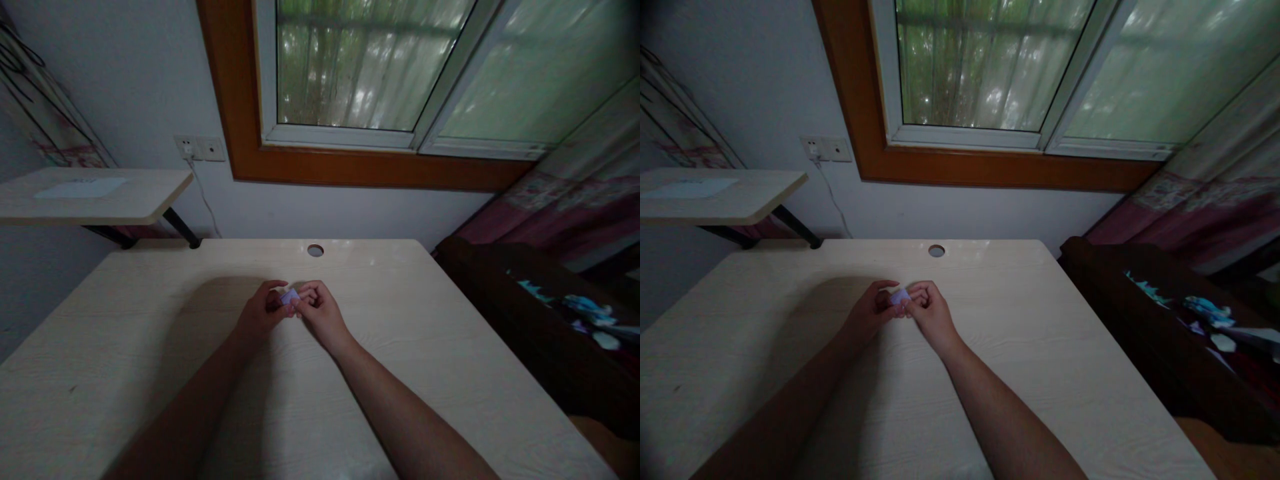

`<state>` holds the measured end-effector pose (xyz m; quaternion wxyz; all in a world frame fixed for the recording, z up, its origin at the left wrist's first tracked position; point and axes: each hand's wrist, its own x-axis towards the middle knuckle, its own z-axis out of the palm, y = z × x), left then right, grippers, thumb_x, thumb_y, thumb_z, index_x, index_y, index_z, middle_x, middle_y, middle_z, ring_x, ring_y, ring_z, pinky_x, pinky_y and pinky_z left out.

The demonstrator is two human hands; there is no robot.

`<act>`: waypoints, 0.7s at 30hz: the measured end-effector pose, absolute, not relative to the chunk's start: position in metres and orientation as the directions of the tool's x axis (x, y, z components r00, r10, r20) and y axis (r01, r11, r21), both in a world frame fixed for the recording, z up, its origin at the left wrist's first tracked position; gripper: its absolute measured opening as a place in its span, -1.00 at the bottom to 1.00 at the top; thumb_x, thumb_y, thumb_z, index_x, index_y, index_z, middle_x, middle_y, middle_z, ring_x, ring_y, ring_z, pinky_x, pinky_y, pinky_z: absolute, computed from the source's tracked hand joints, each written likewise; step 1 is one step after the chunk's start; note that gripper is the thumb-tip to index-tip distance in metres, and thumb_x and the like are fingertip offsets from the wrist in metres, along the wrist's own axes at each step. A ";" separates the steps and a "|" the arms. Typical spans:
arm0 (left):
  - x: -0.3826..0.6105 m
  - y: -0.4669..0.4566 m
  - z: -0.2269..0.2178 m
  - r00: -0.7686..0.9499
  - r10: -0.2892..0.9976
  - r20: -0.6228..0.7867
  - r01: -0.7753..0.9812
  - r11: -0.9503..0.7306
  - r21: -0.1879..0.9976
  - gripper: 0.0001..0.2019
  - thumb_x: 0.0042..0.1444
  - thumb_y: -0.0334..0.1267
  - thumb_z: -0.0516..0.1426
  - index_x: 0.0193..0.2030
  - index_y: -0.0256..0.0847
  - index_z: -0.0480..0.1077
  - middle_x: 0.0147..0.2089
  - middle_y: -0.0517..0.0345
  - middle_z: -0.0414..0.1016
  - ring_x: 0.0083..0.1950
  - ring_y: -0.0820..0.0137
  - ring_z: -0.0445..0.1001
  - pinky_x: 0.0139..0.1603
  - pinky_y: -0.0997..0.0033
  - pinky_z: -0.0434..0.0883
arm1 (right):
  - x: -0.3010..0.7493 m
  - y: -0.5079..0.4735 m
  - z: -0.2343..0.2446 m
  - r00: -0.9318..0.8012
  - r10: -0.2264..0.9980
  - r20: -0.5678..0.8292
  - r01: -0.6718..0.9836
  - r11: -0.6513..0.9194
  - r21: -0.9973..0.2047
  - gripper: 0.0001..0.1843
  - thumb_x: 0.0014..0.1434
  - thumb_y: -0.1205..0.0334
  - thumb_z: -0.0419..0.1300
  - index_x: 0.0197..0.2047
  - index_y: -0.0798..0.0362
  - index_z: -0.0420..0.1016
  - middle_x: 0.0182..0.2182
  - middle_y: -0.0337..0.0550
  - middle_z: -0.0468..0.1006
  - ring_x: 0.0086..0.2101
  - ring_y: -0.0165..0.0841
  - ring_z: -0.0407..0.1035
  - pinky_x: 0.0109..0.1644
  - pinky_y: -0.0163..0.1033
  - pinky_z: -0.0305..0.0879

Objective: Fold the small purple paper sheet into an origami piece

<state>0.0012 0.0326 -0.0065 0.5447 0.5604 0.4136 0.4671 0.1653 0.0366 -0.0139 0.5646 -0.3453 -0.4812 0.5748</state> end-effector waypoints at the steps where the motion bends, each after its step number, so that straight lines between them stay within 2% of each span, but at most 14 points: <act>1: 0.001 0.033 -0.006 0.226 0.972 0.070 -0.047 -0.061 0.997 -0.49 0.03 -0.22 0.29 0.11 -0.19 0.24 -0.37 0.24 0.50 -0.33 0.40 0.56 -0.19 0.34 0.49 | 0.165 0.037 -0.014 -0.124 0.982 0.146 -0.325 0.098 -0.941 -0.68 0.03 0.20 0.39 -0.21 0.00 0.36 -0.46 -0.33 0.50 -0.53 -0.48 0.36 -0.45 -0.34 0.25; 21: 0.001 0.033 -0.007 0.244 0.967 0.081 -0.062 -0.067 0.996 -0.51 0.04 -0.22 0.28 0.10 -0.20 0.25 -0.37 0.25 0.48 -0.37 0.43 0.53 -0.24 0.37 0.48 | 0.166 0.039 -0.019 -0.136 0.983 0.126 -0.305 0.079 -0.949 -0.63 0.02 0.13 0.39 -0.18 -0.01 0.33 -0.47 -0.33 0.48 -0.55 -0.45 0.37 -0.49 -0.32 0.24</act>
